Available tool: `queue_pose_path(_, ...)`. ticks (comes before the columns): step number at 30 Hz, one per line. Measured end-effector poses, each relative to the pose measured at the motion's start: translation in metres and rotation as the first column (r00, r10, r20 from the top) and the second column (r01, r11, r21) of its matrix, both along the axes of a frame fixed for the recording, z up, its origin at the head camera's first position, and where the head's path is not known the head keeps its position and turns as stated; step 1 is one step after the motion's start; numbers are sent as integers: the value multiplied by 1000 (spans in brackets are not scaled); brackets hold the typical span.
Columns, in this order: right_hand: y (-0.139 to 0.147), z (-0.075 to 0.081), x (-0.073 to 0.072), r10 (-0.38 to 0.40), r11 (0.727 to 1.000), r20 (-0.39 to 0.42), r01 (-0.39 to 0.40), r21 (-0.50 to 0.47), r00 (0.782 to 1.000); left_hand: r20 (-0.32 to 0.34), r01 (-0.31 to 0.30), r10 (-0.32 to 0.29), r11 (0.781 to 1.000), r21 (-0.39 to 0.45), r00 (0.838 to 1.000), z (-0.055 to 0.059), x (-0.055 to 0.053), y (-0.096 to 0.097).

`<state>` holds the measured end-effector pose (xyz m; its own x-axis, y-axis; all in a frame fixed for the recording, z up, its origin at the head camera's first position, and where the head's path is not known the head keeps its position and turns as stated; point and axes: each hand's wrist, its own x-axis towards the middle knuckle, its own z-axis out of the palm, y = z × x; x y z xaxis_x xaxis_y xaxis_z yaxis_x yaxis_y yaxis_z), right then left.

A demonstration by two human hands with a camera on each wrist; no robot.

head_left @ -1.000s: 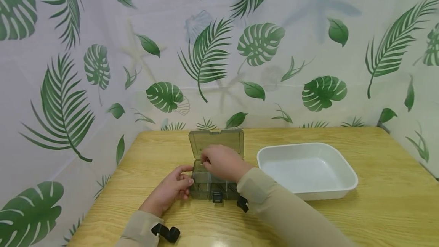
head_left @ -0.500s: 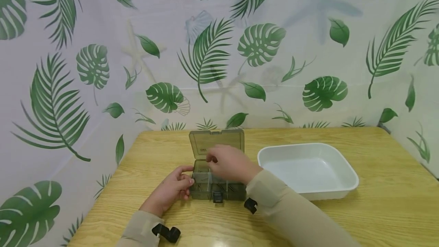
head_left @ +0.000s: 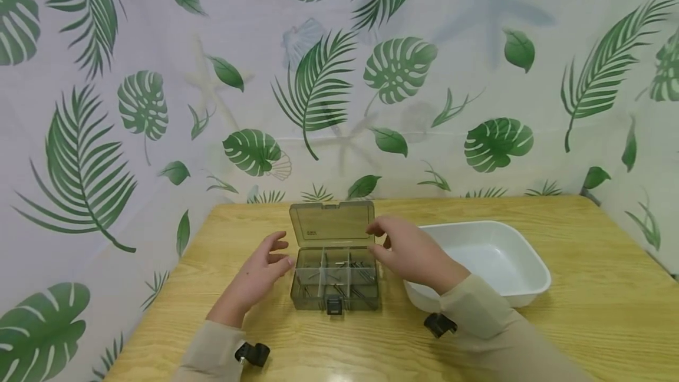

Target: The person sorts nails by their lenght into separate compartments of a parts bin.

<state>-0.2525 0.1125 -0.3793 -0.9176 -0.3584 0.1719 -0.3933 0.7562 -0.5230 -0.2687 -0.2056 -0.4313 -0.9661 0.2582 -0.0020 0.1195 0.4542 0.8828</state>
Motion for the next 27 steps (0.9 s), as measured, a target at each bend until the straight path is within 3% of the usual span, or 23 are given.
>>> queue_pose_path(4, 14, -1, -5, -46, 995, 39, 49, -92, 998, -53, 15, -15, 1000, 0, 998, 15, -7, 1)
queue_pose_path(9, 16, 4, -14, -8, 982, 76, 22, -187, 997, -103, 41, -38, 999, 21, 994, 33, -22, 8)
queue_pose_path(16, 4, 3, -27, 78, 967, 116, -46, -251, 990, -135, 95, -93, 995, 9, 987, 39, -36, 25)
queue_pose_path(20, -2, -2, -23, 106, 967, 115, -75, -244, 988, -183, 127, -125, 992, -5, 975, 34, -31, 25)
queue_pose_path(23, -2, -5, -14, 119, 976, 89, -101, -191, 989, -240, 146, -167, 984, -102, 956, 31, -20, 20)
queue_pose_path(25, -2, -6, -6, 132, 984, 80, -121, -129, 988, -269, 159, -213, 965, -208, 939, 30, -11, 17)
queue_pose_path(27, -3, -8, 2, 149, 988, 68, -146, -43, 987, -289, 173, -272, 930, -324, 918, 30, -2, 16)
